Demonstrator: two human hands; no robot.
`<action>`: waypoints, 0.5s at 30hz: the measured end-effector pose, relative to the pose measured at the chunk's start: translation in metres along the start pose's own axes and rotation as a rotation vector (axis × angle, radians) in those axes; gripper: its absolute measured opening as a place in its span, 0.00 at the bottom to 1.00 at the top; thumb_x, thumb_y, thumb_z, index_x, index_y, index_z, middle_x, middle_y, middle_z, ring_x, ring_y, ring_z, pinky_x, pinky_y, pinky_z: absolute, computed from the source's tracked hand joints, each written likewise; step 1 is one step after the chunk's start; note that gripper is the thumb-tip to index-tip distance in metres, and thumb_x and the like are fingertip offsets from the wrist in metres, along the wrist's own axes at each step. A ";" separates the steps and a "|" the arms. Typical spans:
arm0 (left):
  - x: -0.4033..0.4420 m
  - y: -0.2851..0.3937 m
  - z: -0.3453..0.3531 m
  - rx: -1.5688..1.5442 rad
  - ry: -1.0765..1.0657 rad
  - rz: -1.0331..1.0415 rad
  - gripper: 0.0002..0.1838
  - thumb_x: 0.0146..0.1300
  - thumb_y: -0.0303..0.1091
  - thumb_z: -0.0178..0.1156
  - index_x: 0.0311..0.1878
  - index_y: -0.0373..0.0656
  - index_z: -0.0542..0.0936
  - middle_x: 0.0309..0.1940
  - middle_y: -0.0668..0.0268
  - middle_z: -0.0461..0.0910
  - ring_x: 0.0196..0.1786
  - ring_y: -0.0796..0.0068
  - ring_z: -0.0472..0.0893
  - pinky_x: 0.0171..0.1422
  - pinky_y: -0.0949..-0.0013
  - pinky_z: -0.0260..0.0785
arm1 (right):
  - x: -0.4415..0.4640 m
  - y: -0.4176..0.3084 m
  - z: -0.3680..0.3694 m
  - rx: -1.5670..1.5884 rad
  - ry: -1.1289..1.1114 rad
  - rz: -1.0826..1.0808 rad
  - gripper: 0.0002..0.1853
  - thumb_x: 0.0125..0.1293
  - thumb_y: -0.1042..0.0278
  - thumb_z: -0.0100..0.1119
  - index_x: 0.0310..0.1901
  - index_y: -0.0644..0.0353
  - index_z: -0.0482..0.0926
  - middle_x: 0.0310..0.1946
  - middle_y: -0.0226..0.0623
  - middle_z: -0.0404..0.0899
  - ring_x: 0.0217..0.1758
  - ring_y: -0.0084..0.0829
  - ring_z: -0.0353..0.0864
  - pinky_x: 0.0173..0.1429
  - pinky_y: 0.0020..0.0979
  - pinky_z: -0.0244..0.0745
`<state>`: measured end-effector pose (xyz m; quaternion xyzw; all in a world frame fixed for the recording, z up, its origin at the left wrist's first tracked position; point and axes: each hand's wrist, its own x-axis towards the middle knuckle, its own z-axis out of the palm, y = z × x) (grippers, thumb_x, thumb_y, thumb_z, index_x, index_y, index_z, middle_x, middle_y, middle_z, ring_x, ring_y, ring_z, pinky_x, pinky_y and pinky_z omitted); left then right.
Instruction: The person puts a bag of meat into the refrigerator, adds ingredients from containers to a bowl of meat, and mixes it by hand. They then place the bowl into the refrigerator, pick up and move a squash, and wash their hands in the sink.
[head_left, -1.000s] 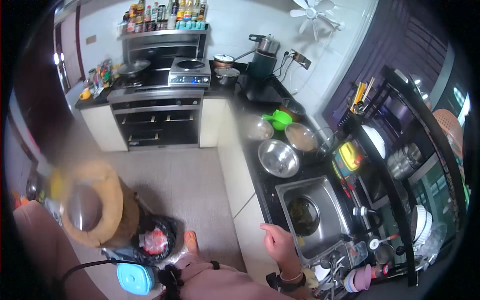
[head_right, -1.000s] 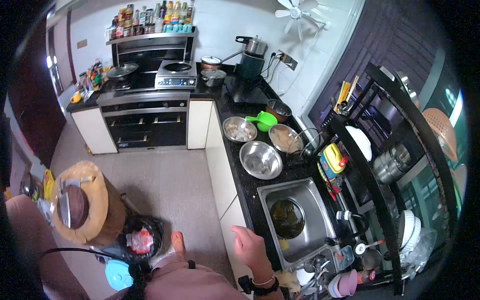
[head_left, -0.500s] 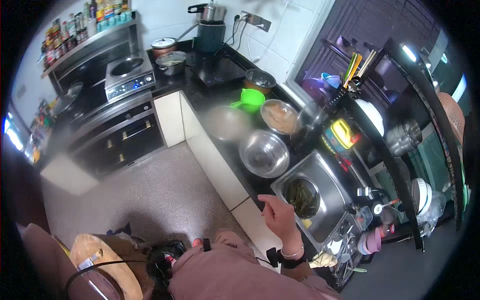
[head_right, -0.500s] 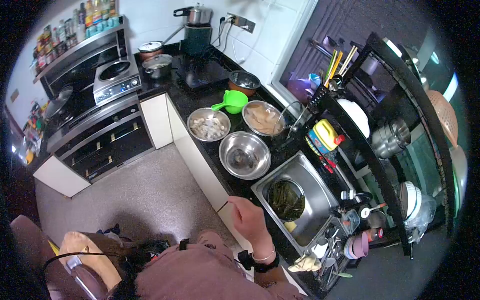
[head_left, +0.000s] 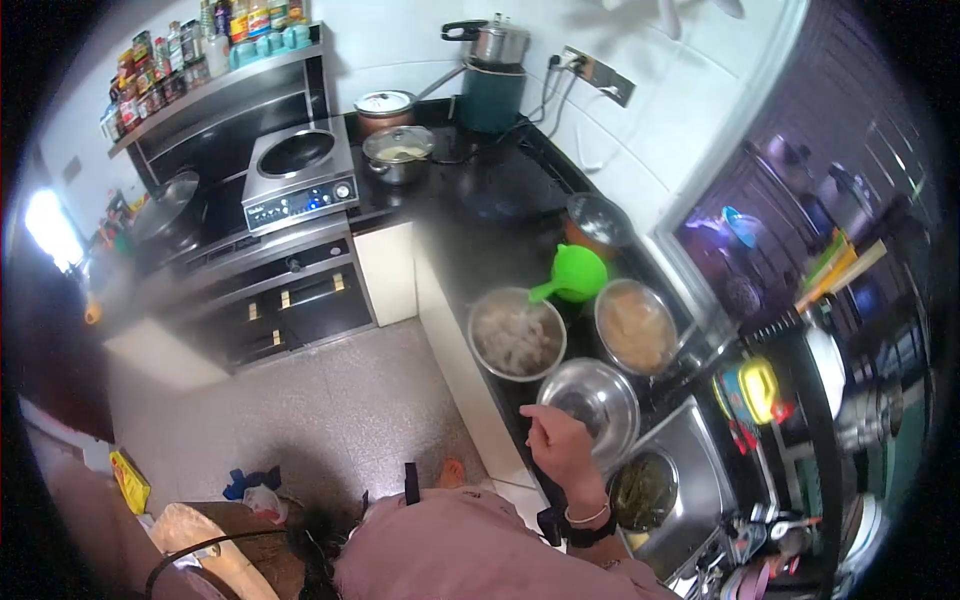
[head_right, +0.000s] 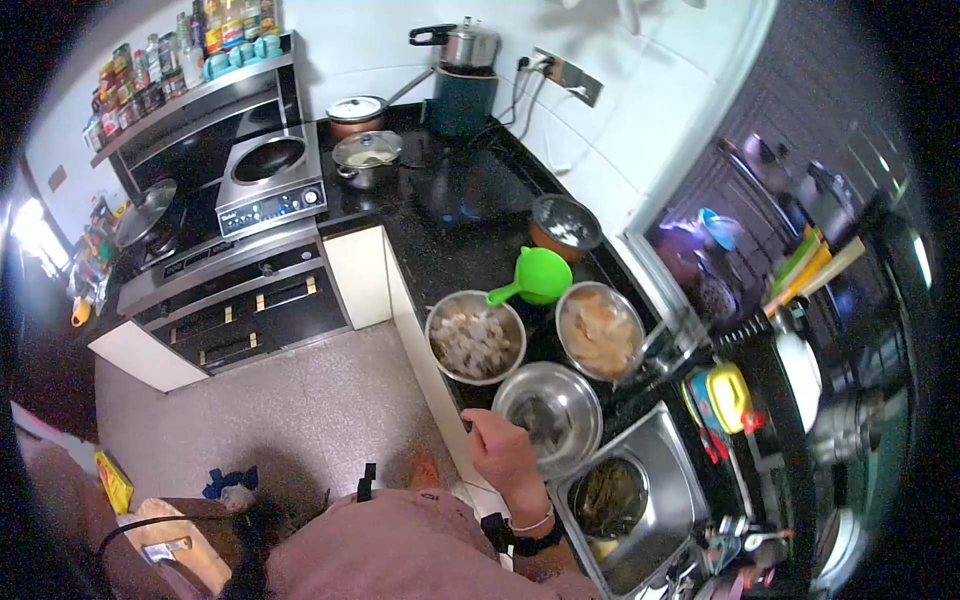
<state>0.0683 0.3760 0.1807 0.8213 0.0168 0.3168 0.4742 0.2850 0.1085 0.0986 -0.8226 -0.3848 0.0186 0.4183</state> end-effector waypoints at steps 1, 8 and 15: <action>0.018 0.014 -0.015 0.023 0.051 0.133 0.28 0.57 0.34 0.57 0.61 0.38 0.66 0.60 0.53 0.65 0.63 0.57 0.65 0.67 0.45 0.43 | 0.015 0.000 0.006 -0.006 -0.040 -0.079 0.12 0.58 0.78 0.52 0.44 0.61 0.78 0.37 0.48 0.81 0.40 0.48 0.81 0.43 0.39 0.77; 0.086 0.120 -0.108 0.182 0.272 1.045 0.29 0.57 0.34 0.57 0.62 0.38 0.65 0.61 0.51 0.63 0.65 0.55 0.64 0.69 0.42 0.40 | 0.094 0.001 0.039 -0.017 -0.117 -0.179 0.09 0.64 0.77 0.51 0.44 0.62 0.78 0.29 0.44 0.81 0.24 0.33 0.82 0.29 0.30 0.74; 0.100 0.148 -0.182 0.402 0.349 1.358 0.30 0.57 0.33 0.56 0.64 0.38 0.64 0.63 0.50 0.62 0.66 0.53 0.63 0.70 0.39 0.38 | 0.142 -0.010 0.110 -0.086 -0.150 -0.175 0.09 0.67 0.74 0.50 0.46 0.63 0.75 0.31 0.41 0.83 0.24 0.31 0.83 0.30 0.30 0.76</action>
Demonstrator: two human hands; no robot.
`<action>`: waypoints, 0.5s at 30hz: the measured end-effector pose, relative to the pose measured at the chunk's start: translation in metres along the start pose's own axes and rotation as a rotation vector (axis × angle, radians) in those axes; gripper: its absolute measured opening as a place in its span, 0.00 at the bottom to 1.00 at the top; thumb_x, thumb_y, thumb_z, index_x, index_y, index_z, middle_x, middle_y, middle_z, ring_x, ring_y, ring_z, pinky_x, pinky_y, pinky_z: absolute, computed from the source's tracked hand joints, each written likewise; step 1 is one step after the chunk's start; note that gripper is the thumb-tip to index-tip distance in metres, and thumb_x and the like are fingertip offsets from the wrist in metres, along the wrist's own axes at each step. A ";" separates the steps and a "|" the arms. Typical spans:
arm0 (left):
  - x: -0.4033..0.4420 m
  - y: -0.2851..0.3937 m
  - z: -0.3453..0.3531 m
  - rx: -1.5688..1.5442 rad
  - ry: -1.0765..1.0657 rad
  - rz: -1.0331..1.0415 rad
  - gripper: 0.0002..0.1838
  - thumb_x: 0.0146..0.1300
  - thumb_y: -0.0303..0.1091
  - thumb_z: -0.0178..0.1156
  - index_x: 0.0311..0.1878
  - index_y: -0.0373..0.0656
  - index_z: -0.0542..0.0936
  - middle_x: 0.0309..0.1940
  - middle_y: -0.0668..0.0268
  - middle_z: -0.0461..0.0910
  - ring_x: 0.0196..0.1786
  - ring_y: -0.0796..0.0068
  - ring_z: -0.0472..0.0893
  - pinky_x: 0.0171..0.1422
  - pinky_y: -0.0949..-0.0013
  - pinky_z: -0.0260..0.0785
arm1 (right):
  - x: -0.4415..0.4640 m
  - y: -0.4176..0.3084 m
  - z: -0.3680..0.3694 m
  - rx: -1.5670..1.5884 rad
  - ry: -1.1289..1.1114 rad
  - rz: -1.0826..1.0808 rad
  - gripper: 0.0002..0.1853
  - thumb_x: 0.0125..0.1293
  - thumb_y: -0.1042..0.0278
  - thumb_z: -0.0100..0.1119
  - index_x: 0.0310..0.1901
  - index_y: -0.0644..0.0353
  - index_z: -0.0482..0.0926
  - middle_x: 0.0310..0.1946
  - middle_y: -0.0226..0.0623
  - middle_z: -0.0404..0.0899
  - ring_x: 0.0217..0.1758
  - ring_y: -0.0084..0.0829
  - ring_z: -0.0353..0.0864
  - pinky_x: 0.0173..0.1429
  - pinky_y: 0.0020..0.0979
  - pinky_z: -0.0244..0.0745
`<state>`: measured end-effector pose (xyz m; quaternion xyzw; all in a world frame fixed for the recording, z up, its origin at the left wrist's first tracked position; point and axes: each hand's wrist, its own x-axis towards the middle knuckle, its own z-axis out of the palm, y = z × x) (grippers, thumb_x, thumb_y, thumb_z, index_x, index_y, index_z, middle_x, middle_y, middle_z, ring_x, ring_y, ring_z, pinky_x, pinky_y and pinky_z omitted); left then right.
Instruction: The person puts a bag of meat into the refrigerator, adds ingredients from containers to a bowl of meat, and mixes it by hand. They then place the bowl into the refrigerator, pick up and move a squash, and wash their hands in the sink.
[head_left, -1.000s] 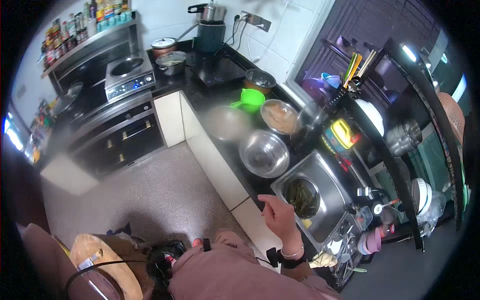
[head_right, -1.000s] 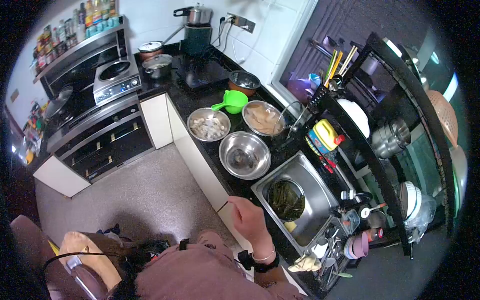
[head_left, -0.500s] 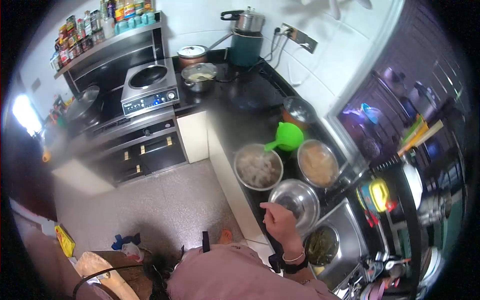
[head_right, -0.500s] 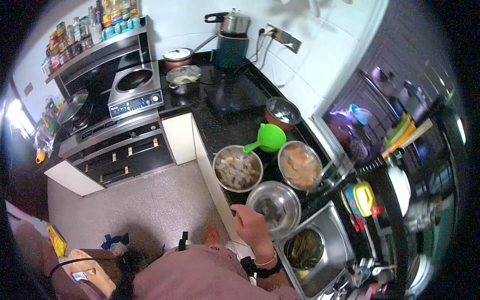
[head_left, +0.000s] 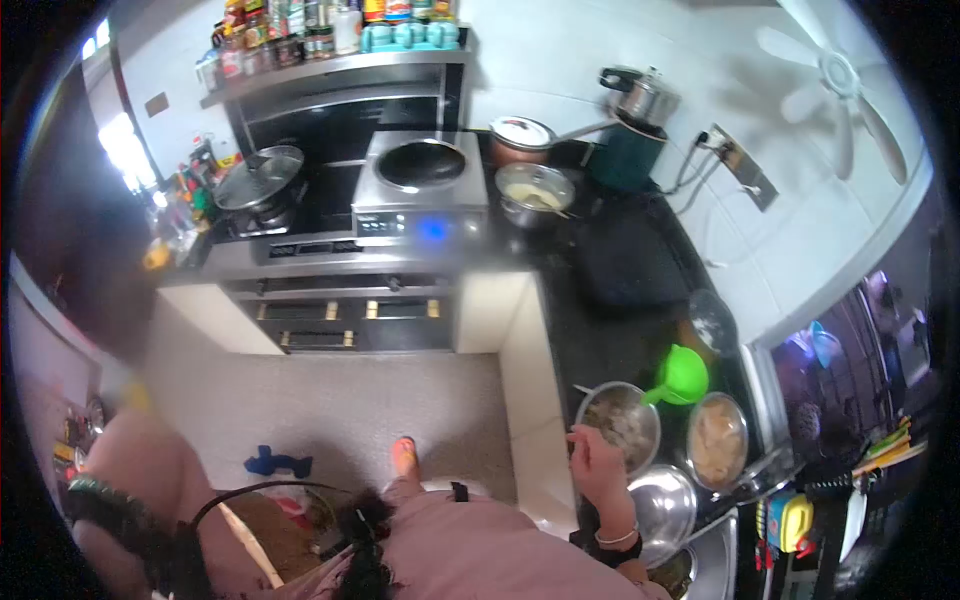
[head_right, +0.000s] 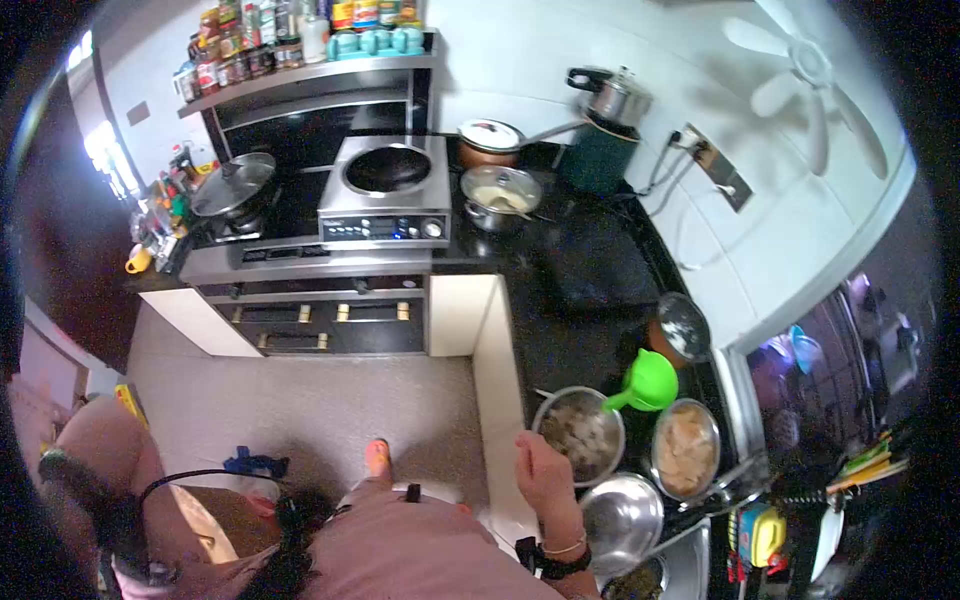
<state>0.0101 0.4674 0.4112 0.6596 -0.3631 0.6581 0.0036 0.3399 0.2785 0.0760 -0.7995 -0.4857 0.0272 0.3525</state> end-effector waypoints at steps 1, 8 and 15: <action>-0.001 -0.007 -0.011 0.027 0.003 0.026 0.30 0.57 0.33 0.56 0.64 0.38 0.63 0.63 0.50 0.61 0.66 0.52 0.63 0.70 0.38 0.37 | 0.009 -0.008 0.010 0.014 0.003 -0.012 0.09 0.67 0.74 0.50 0.46 0.63 0.75 0.31 0.41 0.83 0.24 0.31 0.83 0.30 0.30 0.76; -0.129 -0.116 -0.080 0.309 0.481 -0.300 0.26 0.64 0.35 0.46 0.62 0.29 0.63 0.54 0.49 0.71 0.57 0.55 0.73 0.65 0.49 0.57 | 0.082 -0.025 0.054 -0.013 0.067 0.296 0.08 0.66 0.75 0.48 0.44 0.59 0.76 0.29 0.43 0.80 0.30 0.38 0.81 0.36 0.38 0.75; -0.243 -0.226 -0.053 -0.148 0.169 -1.253 0.12 0.65 0.25 0.54 0.51 0.35 0.76 0.43 0.60 0.79 0.43 0.72 0.80 0.54 0.67 0.71 | 0.116 -0.043 0.034 -0.070 0.511 0.281 0.08 0.67 0.70 0.54 0.32 0.64 0.75 0.23 0.44 0.76 0.25 0.36 0.74 0.33 0.36 0.69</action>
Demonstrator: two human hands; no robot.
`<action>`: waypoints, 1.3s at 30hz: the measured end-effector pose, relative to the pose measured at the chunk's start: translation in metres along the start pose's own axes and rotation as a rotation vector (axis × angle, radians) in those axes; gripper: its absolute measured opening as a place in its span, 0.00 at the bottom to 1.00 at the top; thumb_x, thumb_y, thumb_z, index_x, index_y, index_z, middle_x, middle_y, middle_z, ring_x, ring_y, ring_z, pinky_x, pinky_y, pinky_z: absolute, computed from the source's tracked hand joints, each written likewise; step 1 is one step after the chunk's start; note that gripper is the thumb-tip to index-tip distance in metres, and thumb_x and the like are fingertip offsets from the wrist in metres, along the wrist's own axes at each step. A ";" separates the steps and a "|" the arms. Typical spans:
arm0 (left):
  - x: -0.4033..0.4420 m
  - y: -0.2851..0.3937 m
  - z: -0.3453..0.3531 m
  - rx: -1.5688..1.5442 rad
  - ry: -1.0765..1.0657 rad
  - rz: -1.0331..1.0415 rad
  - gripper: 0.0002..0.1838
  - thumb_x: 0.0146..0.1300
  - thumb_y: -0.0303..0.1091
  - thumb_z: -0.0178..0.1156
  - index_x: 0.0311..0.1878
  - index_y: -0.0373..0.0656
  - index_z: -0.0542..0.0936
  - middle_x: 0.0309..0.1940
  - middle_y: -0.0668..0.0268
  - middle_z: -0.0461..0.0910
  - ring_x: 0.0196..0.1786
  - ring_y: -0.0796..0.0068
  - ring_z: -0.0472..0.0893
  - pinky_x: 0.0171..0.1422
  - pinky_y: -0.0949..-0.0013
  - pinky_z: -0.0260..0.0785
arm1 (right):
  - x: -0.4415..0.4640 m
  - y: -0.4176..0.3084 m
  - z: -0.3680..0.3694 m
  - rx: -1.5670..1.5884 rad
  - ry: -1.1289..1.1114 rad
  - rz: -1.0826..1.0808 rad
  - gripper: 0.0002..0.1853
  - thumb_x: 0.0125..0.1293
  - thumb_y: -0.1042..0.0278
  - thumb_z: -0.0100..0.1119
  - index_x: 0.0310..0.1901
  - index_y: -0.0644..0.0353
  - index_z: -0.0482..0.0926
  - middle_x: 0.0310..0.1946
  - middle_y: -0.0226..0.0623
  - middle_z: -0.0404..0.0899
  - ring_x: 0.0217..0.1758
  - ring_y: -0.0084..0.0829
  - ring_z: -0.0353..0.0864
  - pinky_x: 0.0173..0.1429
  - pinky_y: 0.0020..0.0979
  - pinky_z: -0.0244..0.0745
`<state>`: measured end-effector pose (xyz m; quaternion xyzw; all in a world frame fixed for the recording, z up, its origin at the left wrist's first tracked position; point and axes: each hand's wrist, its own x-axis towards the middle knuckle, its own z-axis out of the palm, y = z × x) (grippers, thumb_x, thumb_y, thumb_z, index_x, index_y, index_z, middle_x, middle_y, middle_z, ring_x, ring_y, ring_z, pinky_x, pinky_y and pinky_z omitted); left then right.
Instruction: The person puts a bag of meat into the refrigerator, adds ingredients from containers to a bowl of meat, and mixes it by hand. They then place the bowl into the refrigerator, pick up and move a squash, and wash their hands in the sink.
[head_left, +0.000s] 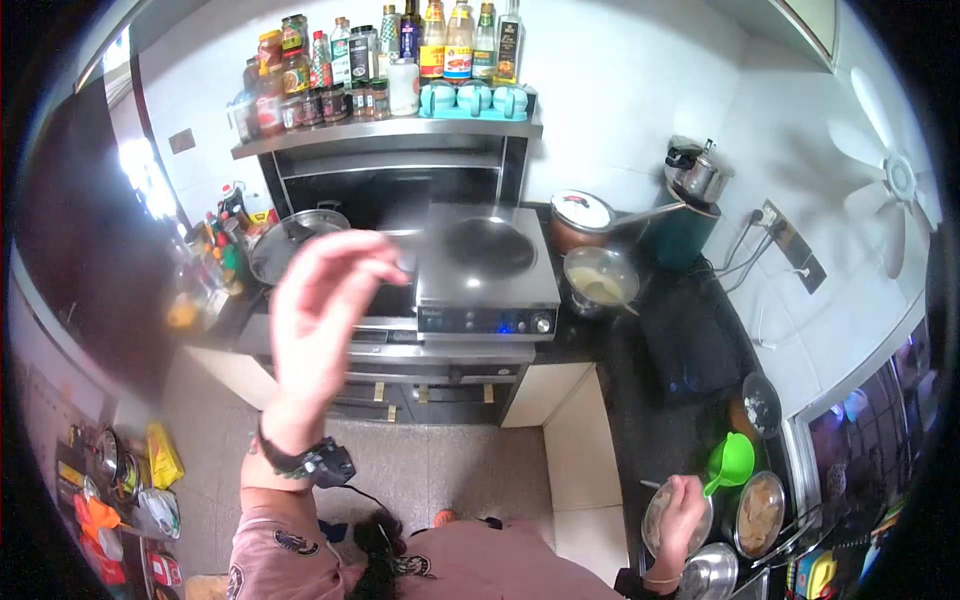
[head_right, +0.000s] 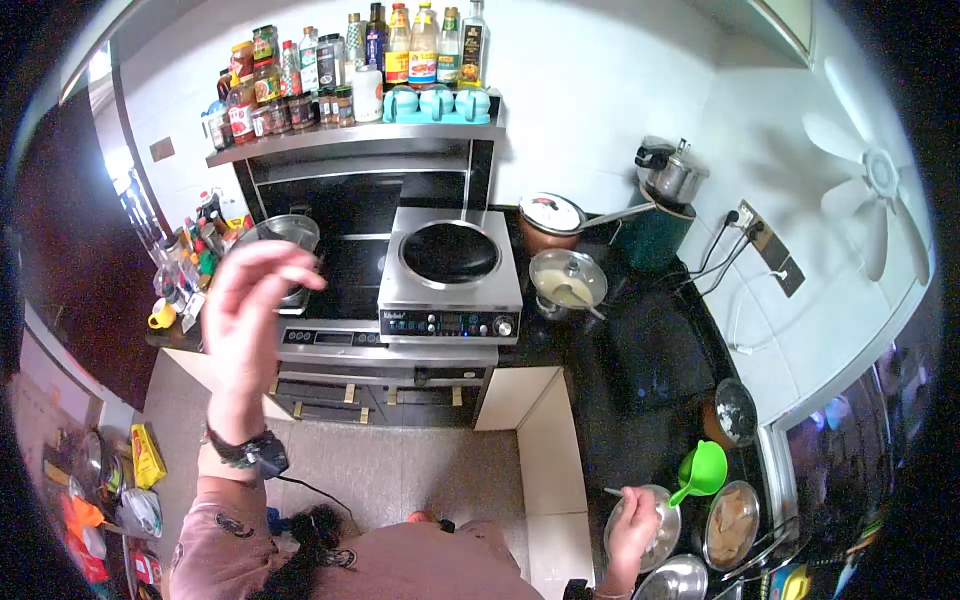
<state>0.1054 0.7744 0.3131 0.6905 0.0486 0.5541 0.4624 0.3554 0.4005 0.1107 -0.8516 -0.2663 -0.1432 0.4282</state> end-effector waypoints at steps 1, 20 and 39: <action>0.008 -0.019 0.005 0.000 -0.068 -0.041 0.12 0.66 0.25 0.54 0.51 0.35 0.75 0.42 0.60 0.80 0.43 0.72 0.80 0.53 0.68 0.72 | 0.006 -0.001 0.001 -0.012 -0.038 0.129 0.11 0.67 0.69 0.56 0.28 0.64 0.74 0.21 0.41 0.74 0.23 0.30 0.70 0.31 0.34 0.66; 0.261 -0.271 0.094 -0.066 -0.072 -0.608 0.22 0.66 0.31 0.55 0.61 0.34 0.68 0.44 0.61 0.78 0.36 0.72 0.83 0.43 0.73 0.76 | 0.119 0.029 0.094 -0.028 -0.130 -0.177 0.06 0.58 0.78 0.61 0.35 0.65 0.73 0.28 0.40 0.71 0.23 0.33 0.73 0.27 0.29 0.69; 0.452 -0.450 0.117 0.780 -0.068 -0.341 0.19 0.51 0.46 0.63 0.29 0.35 0.83 0.19 0.59 0.83 0.29 0.63 0.85 0.43 0.64 0.77 | 0.084 -0.041 0.157 -0.289 0.000 0.132 0.02 0.60 0.78 0.55 0.35 0.65 0.76 0.28 0.48 0.76 0.30 0.46 0.78 0.33 0.39 0.72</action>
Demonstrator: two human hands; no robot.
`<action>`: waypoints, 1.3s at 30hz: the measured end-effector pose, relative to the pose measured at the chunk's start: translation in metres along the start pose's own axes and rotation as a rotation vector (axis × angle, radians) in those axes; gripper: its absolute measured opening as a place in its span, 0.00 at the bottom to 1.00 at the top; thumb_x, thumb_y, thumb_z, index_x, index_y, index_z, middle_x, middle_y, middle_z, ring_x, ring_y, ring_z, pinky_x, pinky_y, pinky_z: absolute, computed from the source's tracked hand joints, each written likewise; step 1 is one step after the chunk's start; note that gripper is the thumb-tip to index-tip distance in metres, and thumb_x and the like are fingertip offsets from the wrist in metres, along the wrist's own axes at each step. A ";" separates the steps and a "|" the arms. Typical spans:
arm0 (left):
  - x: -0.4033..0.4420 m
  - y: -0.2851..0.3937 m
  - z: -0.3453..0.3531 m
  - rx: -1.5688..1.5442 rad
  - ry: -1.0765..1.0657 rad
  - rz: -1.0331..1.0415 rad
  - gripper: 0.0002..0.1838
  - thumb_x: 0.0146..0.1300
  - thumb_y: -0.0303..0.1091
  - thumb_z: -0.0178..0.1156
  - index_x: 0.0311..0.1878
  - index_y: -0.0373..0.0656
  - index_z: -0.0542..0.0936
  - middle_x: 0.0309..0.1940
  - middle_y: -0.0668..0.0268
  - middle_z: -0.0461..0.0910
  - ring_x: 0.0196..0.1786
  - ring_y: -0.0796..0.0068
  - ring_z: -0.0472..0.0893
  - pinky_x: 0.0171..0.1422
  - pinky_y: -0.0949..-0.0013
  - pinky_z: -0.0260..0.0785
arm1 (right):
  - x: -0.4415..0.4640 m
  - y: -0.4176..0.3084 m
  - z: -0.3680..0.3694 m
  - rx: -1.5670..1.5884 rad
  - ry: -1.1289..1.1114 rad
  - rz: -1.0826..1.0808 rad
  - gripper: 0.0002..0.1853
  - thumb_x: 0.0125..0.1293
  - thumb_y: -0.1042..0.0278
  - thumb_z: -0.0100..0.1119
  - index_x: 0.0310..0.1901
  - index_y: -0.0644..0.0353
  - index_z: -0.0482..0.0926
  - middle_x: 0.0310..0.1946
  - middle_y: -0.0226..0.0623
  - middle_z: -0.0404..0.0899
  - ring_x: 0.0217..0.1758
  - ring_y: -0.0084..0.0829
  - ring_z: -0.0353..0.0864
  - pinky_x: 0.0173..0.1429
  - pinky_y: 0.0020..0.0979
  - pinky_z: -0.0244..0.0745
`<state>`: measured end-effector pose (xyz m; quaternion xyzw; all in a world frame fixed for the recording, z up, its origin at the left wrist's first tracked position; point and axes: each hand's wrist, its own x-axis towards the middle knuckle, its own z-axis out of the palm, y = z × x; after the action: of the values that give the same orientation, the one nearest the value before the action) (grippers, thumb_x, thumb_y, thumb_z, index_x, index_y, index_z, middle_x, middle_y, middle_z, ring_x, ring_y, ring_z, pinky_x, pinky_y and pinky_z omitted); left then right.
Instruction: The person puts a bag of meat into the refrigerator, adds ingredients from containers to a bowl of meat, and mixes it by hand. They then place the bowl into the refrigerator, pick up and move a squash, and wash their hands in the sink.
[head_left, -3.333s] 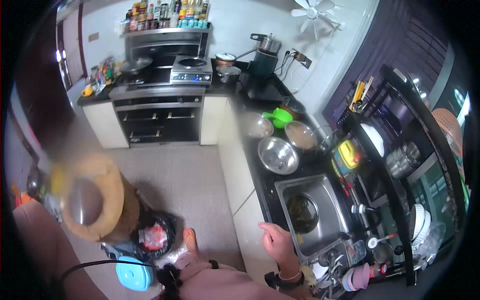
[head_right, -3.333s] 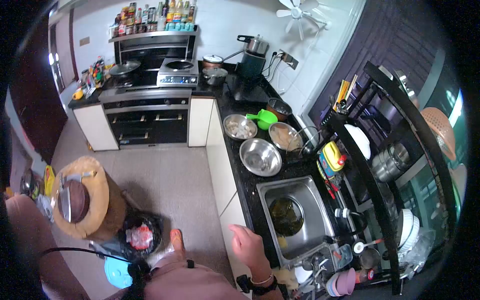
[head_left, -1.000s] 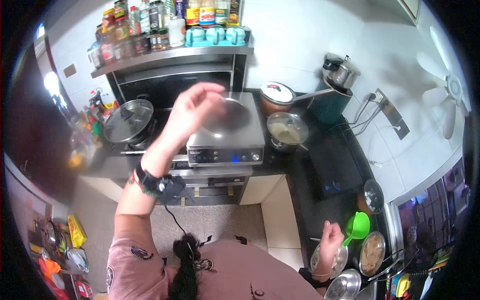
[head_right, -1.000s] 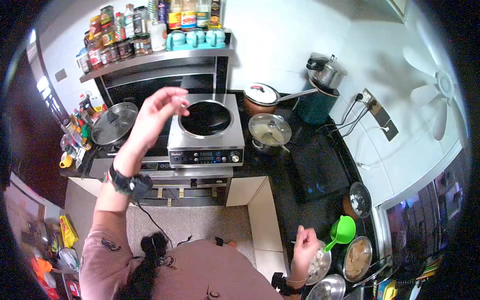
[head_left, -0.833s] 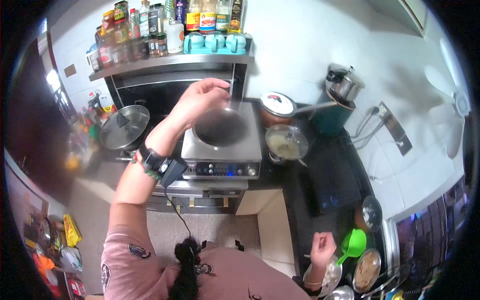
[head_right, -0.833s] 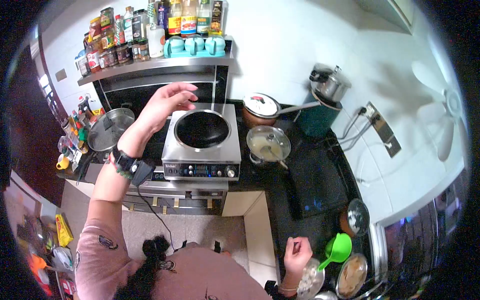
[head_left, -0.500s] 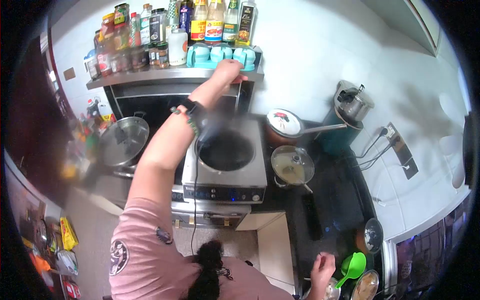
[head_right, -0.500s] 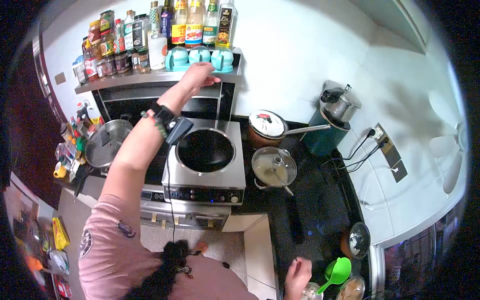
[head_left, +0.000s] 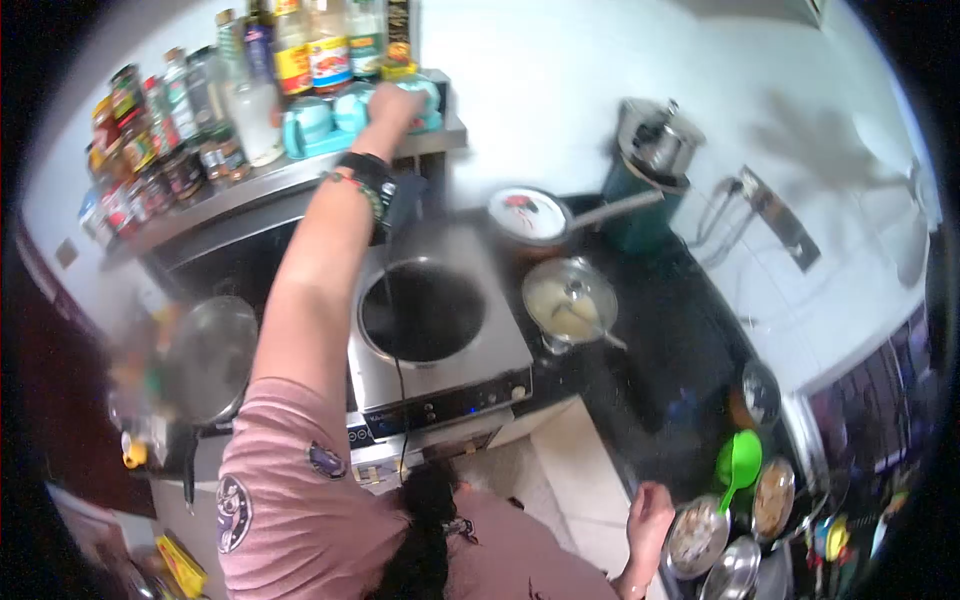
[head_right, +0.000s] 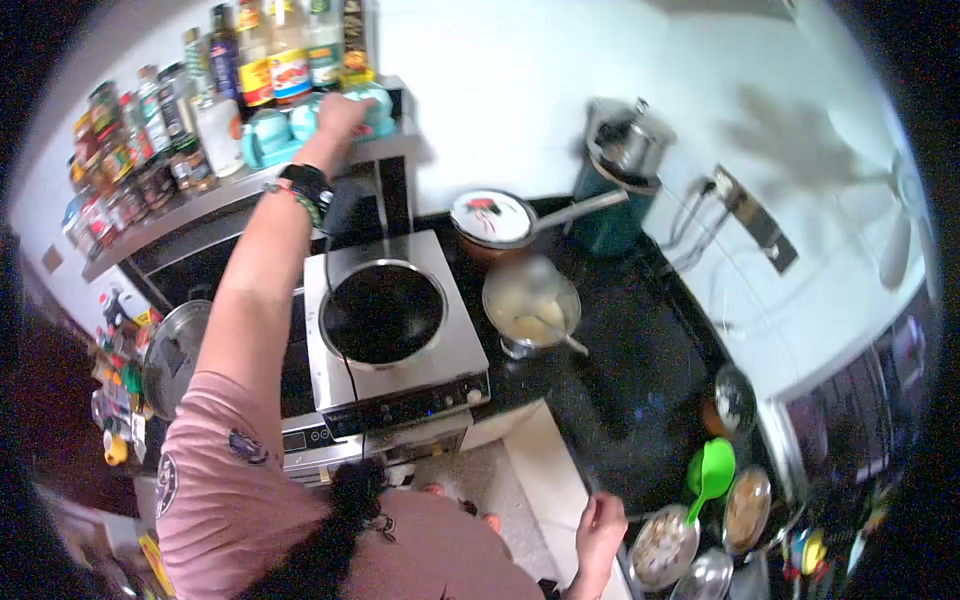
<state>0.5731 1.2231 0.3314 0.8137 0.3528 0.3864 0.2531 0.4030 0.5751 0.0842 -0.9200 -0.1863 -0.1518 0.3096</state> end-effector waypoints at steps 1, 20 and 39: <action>-0.010 0.010 -0.012 -0.024 -0.055 -0.036 0.19 0.50 0.46 0.62 0.29 0.36 0.83 0.20 0.59 0.83 0.31 0.61 0.85 0.45 0.63 0.77 | 0.000 -0.009 0.000 0.010 0.003 0.040 0.02 0.59 0.78 0.55 0.33 0.65 0.76 0.28 0.49 0.77 0.32 0.49 0.77 0.37 0.41 0.72; 0.091 -0.054 0.049 0.324 -0.113 0.641 0.14 0.66 0.39 0.55 0.46 0.37 0.78 0.41 0.63 0.79 0.41 0.69 0.79 0.46 0.66 0.72 | -0.077 -0.017 -0.026 -0.049 0.047 0.297 0.05 0.61 0.73 0.56 0.37 0.62 0.75 0.31 0.46 0.77 0.36 0.49 0.79 0.40 0.43 0.76; -0.538 0.145 0.086 -1.073 -1.214 -0.231 0.20 0.69 0.48 0.54 0.22 0.52 0.66 0.14 0.80 0.55 0.17 0.88 0.56 0.19 0.80 0.46 | -0.106 0.047 -0.127 0.547 0.108 0.451 0.20 0.64 0.74 0.60 0.55 0.64 0.68 0.29 0.34 0.76 0.28 0.22 0.78 0.32 0.23 0.73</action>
<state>0.4535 0.7062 0.1394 0.6079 0.0027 -0.0337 0.7933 0.3089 0.4345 0.1155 -0.8118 0.0041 -0.0725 0.5794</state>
